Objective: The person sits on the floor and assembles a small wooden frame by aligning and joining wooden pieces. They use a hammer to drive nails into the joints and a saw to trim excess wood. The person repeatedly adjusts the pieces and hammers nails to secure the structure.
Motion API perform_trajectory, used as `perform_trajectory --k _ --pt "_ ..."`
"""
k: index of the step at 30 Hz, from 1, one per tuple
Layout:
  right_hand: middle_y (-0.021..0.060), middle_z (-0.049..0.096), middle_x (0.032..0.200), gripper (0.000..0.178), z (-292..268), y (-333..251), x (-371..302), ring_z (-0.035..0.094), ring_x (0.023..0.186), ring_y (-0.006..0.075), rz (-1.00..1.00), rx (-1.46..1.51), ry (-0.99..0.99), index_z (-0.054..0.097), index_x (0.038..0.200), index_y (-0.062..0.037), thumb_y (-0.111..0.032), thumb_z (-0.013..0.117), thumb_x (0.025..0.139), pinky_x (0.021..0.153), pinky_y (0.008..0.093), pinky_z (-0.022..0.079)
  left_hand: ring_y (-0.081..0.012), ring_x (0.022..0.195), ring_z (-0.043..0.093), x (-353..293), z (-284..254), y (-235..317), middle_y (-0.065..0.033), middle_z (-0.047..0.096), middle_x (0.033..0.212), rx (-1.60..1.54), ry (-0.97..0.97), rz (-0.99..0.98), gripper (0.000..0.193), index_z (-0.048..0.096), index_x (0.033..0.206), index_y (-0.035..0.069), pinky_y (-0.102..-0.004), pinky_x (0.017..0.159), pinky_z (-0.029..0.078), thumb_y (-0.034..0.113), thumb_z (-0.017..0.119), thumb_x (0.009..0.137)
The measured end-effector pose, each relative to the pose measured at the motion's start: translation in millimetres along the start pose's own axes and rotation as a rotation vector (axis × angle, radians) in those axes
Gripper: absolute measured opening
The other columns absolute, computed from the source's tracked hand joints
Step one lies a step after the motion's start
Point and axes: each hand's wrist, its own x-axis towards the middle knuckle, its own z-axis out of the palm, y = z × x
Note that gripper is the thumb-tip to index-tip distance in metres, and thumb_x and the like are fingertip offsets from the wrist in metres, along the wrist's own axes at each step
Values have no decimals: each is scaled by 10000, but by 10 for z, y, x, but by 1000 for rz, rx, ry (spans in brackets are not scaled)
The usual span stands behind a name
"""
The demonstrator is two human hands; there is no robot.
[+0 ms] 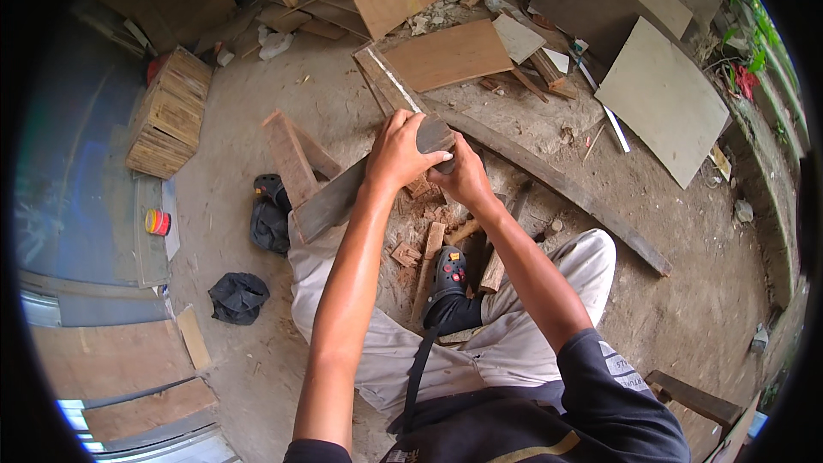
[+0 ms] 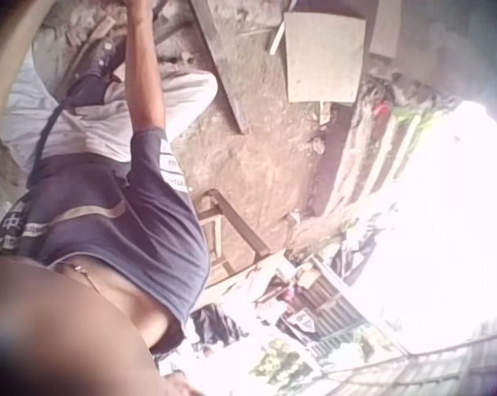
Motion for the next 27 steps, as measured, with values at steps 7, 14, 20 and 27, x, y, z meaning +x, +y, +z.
perform_trajectory --k 7,14,20,27 --pt "218 658 1240 750 13 52 -1 652 1141 402 -33 5 25 506 1383 -46 -148 841 719 920 460 547 -359 1205 582 -12 -4 29 -170 608 1235 -36 -8 -23 781 622 1312 -2 -437 1050 483 365 910 686" --pt "217 661 1241 759 13 49 -10 654 1145 398 -21 10 17 494 1398 -52 -157 837 729 925 460 545 -361 1204 581 -12 -4 3 -173 605 1231 8 -1 3 770 619 1303 0 -438 1041 486 364 907 688" --pt "228 640 1282 797 5 108 0 635 1194 393 -52 10 -16 458 1427 -39 -135 820 723 969 443 533 -354 1258 549 -23 16 -17 -176 599 1273 53 1 45 862 583 1358 7 -452 1071 459 463 896 697" --pt "314 256 1630 949 -345 155 -10 292 1521 404 9 170 -179 79 1646 -81 -192 662 905 1237 529 298 -330 1325 528 -280 -309 -164 -166 593 1388 -128 413 58 620 603 1356 35 -459 1123 403 507 679 962"
